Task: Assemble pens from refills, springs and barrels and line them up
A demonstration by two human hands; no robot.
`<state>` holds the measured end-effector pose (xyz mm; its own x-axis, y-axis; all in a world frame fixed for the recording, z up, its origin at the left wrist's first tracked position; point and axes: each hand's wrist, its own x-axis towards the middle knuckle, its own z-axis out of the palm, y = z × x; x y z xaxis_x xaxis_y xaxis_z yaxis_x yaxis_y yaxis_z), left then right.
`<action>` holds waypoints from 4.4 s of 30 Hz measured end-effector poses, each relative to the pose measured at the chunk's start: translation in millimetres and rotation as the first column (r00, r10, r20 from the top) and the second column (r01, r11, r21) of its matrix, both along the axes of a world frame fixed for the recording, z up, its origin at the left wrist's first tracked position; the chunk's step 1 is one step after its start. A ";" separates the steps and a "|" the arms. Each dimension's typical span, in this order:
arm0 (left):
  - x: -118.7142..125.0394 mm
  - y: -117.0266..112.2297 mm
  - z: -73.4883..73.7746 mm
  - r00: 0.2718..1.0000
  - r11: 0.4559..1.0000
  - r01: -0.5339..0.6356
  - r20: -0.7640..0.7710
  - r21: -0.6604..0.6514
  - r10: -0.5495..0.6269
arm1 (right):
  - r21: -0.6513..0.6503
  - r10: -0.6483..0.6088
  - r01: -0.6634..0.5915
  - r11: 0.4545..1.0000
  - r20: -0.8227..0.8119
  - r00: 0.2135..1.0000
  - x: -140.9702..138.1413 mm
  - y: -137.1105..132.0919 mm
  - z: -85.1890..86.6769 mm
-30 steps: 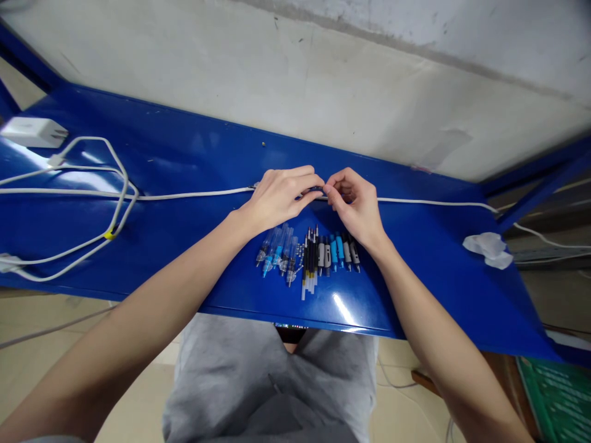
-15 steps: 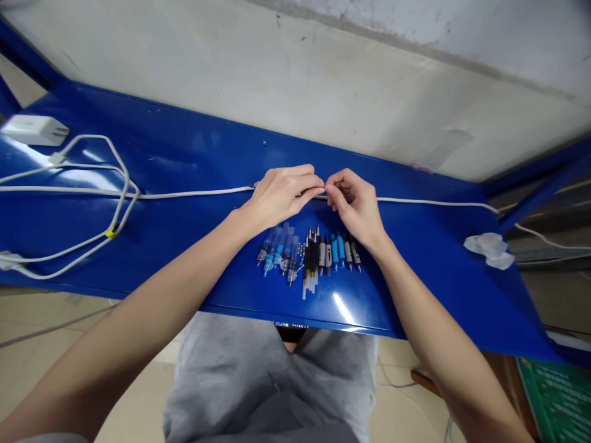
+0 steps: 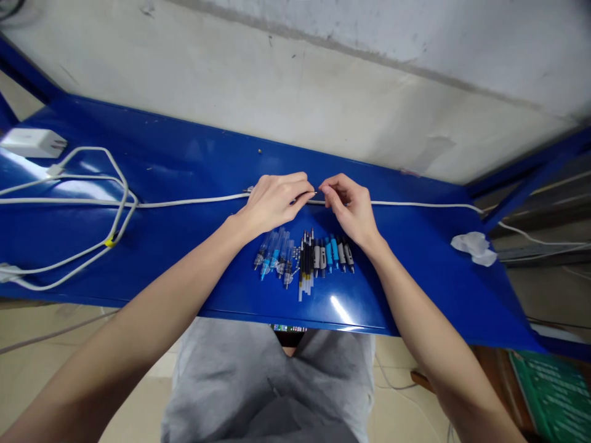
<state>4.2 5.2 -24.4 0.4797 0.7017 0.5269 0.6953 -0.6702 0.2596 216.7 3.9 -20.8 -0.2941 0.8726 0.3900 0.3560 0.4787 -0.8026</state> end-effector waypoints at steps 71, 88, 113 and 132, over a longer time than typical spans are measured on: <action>1.3 -1.4 1.9 0.982 0.998 -0.059 0.181 0.010 0.056 | -0.191 -0.070 -0.031 0.981 -0.502 0.862 -9.3 11.1 -9.0; 0.9 -1.3 2.0 0.983 0.998 -0.063 0.175 0.001 0.061 | -0.068 -0.114 0.093 0.993 -0.469 0.876 -3.8 14.1 -10.5; 1.6 -0.3 -0.2 0.989 0.997 -0.070 0.128 -0.018 0.072 | -0.048 -0.152 0.145 0.988 -0.336 0.929 -5.8 6.8 -2.5; 7.0 -7.6 6.2 0.986 0.984 0.074 0.158 -0.161 -0.049 | 0.241 -0.010 0.023 0.970 -0.054 0.998 -20.5 -19.4 4.3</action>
